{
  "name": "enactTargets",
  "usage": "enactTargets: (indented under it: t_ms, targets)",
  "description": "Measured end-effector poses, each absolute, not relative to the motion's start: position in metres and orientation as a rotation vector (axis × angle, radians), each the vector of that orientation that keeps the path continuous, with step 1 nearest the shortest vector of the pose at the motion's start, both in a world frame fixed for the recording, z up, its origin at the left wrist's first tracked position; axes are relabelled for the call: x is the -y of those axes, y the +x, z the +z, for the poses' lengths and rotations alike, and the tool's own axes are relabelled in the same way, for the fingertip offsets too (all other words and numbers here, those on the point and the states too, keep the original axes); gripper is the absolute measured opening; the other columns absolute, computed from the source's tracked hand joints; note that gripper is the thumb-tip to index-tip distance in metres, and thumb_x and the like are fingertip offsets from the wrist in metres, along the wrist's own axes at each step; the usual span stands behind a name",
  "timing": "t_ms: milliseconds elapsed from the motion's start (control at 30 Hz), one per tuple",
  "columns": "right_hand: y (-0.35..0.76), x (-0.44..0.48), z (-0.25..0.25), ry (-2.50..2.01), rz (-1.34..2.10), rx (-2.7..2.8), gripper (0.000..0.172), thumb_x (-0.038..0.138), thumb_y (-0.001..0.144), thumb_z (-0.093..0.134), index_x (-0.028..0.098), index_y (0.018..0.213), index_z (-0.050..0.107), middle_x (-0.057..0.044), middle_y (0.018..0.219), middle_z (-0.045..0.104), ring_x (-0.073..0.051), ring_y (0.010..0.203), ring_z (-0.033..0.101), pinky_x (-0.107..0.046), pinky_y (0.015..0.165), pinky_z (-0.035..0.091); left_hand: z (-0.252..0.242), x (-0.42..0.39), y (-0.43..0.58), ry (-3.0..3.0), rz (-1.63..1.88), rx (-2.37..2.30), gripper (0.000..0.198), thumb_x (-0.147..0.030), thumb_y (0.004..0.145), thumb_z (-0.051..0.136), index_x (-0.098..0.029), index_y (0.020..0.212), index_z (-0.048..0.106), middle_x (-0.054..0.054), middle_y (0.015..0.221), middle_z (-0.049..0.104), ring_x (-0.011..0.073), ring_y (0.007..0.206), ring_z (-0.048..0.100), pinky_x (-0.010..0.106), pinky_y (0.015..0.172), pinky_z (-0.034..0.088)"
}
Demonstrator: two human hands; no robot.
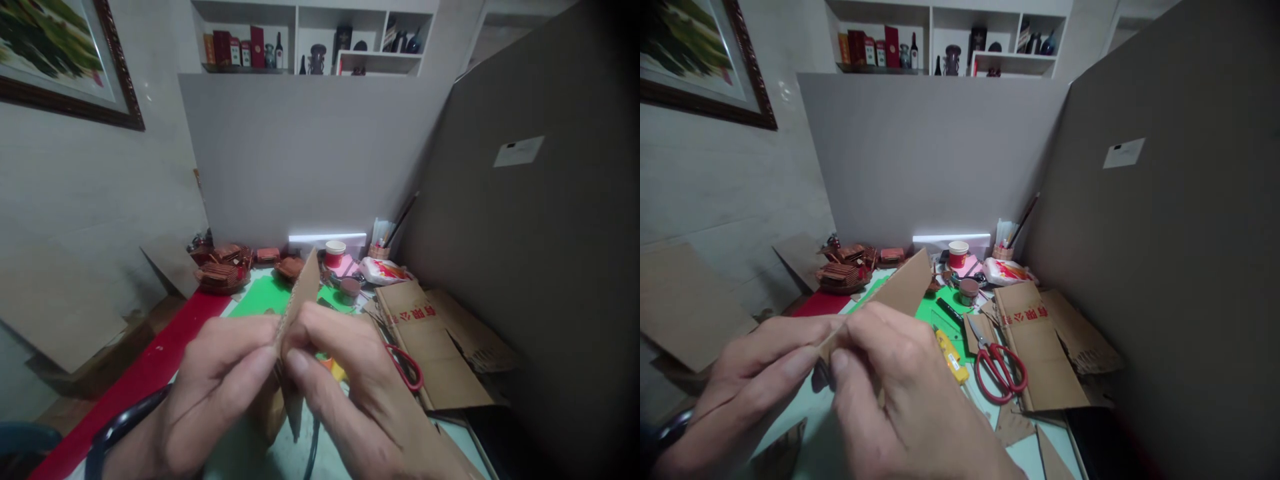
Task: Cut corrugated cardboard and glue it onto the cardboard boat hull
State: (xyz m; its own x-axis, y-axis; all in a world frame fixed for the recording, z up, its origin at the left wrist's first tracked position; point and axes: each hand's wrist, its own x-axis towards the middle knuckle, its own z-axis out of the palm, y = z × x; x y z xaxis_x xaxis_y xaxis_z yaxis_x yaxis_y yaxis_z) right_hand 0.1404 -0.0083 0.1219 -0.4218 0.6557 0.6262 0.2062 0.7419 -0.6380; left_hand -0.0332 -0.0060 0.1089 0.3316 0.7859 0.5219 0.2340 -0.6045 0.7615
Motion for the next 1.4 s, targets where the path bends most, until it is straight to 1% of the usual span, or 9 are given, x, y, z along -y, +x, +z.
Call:
enactTargets:
  t_ms: [100,233,400,633,733,900,1133,1333,1400]
  targets:
    - [0.1404,0.0078,0.1209,-0.665,0.550,1.980,0.017,0.017,0.092,0.046,0.022,0.077,0.049,-0.001,0.075,0.061,-0.015,0.069,0.059,-0.025,0.060,0.046,0.1070,0.0067,-0.0345,2.056,1.246,-0.917,0.035,-0.031,0.093,0.044,-0.022,0.059,0.050,-0.001,0.058,0.047,0.0146,0.056,0.046,0.027,0.055,0.038]
    - [0.1403,0.0093,0.1205,-0.685,0.577,2.032,0.016,0.016,0.094,0.046,0.022,0.079,0.045,0.002,0.076,0.056,-0.011,0.070,0.055,-0.023,0.064,0.044,0.1056,0.0077,-0.0349,2.115,1.252,-0.920,0.033,-0.028,0.094,0.042,-0.022,0.063,0.049,-0.002,0.058,0.047,0.0125,0.054,0.046,0.025,0.053,0.037]
    - [0.1414,0.0100,0.1201,-0.740,0.622,2.085,0.017,0.018,0.097,0.043,0.021,0.080,0.045,0.004,0.078,0.052,-0.010,0.072,0.051,-0.024,0.067,0.041,0.1074,0.0077,-0.0299,2.094,1.268,-0.942,0.035,-0.030,0.093,0.043,-0.023,0.059,0.046,-0.002,0.058,0.043,0.0144,0.054,0.045,0.027,0.054,0.037]
    - [0.1413,0.0089,0.1191,-0.721,0.673,2.119,0.016,0.020,0.099,0.040,0.021,0.085,0.047,0.003,0.082,0.052,-0.010,0.075,0.049,-0.024,0.069,0.040,0.1069,0.0056,-0.0304,2.228,1.291,-0.940,0.029,-0.021,0.091,0.045,-0.023,0.063,0.049,-0.003,0.057,0.046,0.0113,0.051,0.046,0.023,0.051,0.037]
    - [0.1408,0.0082,0.1184,-0.712,0.687,2.118,0.016,0.019,0.099,0.039,0.020,0.087,0.048,0.002,0.085,0.054,-0.011,0.078,0.051,-0.024,0.071,0.040,0.1069,0.0038,-0.0317,2.350,1.340,-0.926,0.026,-0.015,0.088,0.046,-0.022,0.064,0.046,-0.005,0.057,0.046,0.0099,0.051,0.048,0.021,0.050,0.038]
    - [0.1391,0.0081,0.1162,-0.721,0.660,2.119,0.016,0.019,0.098,0.039,0.020,0.083,0.045,0.002,0.081,0.049,-0.011,0.074,0.047,-0.026,0.067,0.038,0.1053,0.0001,-0.0320,2.486,1.420,-0.833,0.024,-0.006,0.085,0.044,-0.022,0.068,0.040,-0.007,0.058,0.043,0.0067,0.050,0.047,0.016,0.050,0.039]
    - [0.1368,0.0058,0.1140,-0.657,0.613,2.105,0.014,0.013,0.094,0.038,0.020,0.083,0.043,0.002,0.080,0.047,-0.011,0.072,0.045,-0.027,0.065,0.037,0.1008,0.0023,-0.0365,2.407,1.357,-0.804,0.023,-0.012,0.090,0.040,-0.022,0.070,0.043,-0.006,0.060,0.043,0.0081,0.051,0.046,0.020,0.050,0.039]
    - [0.1378,0.0077,0.1123,-0.685,0.622,2.077,0.017,0.017,0.094,0.045,0.021,0.079,0.038,0.004,0.078,0.045,-0.010,0.070,0.044,-0.024,0.063,0.036,0.1044,0.0030,-0.0374,2.474,1.354,-0.860,0.021,-0.011,0.089,0.041,-0.023,0.073,0.048,-0.006,0.060,0.050,0.0074,0.050,0.049,0.018,0.049,0.040]
    - [0.1379,0.0075,0.1119,-0.684,0.605,2.081,0.016,0.016,0.094,0.043,0.021,0.079,0.038,0.003,0.078,0.045,-0.010,0.070,0.044,-0.025,0.063,0.035,0.1048,0.0035,-0.0360,2.492,1.341,-0.873,0.022,-0.011,0.089,0.041,-0.023,0.071,0.047,-0.006,0.060,0.050,0.0083,0.051,0.051,0.019,0.050,0.041]
